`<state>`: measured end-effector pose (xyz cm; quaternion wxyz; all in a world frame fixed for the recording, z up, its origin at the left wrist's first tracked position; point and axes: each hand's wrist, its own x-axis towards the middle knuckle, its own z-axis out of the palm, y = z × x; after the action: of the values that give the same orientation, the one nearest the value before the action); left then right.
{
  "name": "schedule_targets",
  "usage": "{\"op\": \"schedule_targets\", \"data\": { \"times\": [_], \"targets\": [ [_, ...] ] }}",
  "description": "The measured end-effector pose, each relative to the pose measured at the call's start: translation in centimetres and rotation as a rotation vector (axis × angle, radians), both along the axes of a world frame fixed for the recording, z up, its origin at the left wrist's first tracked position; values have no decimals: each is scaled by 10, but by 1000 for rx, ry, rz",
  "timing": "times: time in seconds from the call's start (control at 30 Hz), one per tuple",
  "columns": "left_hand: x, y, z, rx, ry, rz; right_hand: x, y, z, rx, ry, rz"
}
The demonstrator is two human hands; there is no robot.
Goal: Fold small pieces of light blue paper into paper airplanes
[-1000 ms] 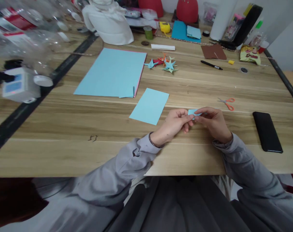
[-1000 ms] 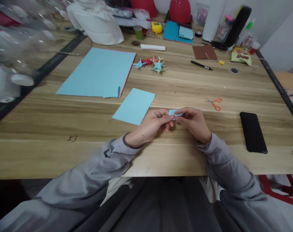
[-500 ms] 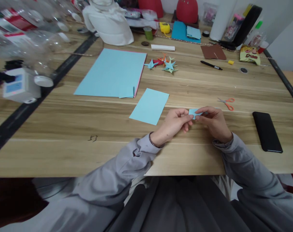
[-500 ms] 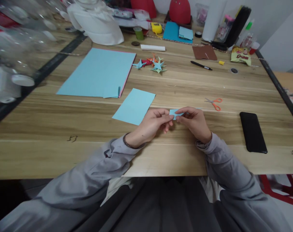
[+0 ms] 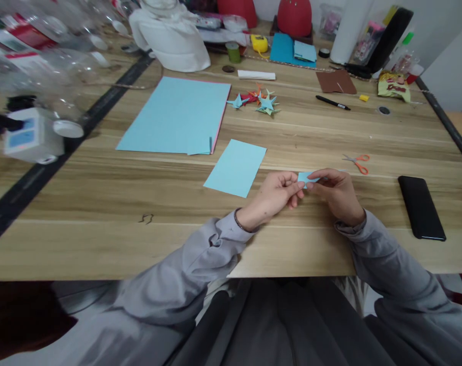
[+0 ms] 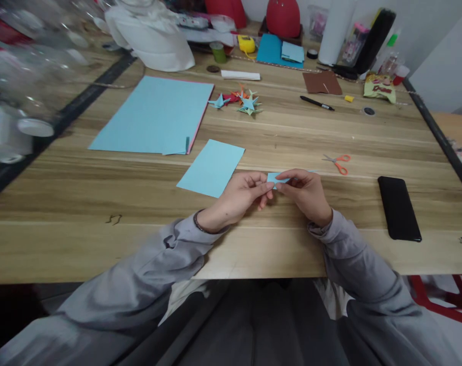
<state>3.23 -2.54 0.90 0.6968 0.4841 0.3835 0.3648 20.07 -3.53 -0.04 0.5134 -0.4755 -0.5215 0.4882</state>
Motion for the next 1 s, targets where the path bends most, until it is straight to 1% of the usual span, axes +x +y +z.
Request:
{"op": "schedule_targets", "data": {
  "times": [0.13, 0.3, 0.4, 0.53, 0.8, 0.9, 1.0],
  "targets": [
    [-2, 0, 6, -66, -14, -22, 3, 2, -3, 8, 0, -23],
    [-2, 0, 8, -133, -26, 26, 5, 3, -4, 11, -2, -24],
    [-1, 0, 6, -81, -11, 9, 3, 2, -3, 19, -6, 8],
    [0, -1, 3, 18, 63, 7, 2, 1, 0, 5, 24, 74],
    [0, -1, 5, 101, 212, 26, 5, 3, -5, 0, -16, 100],
    [0, 0, 4, 96, 223, -12, 5, 3, -7, -2, -19, 84],
    [-2, 3, 3, 44, 181, -47, 6, 4, -6, -22, 9, 72]
  ]
}}
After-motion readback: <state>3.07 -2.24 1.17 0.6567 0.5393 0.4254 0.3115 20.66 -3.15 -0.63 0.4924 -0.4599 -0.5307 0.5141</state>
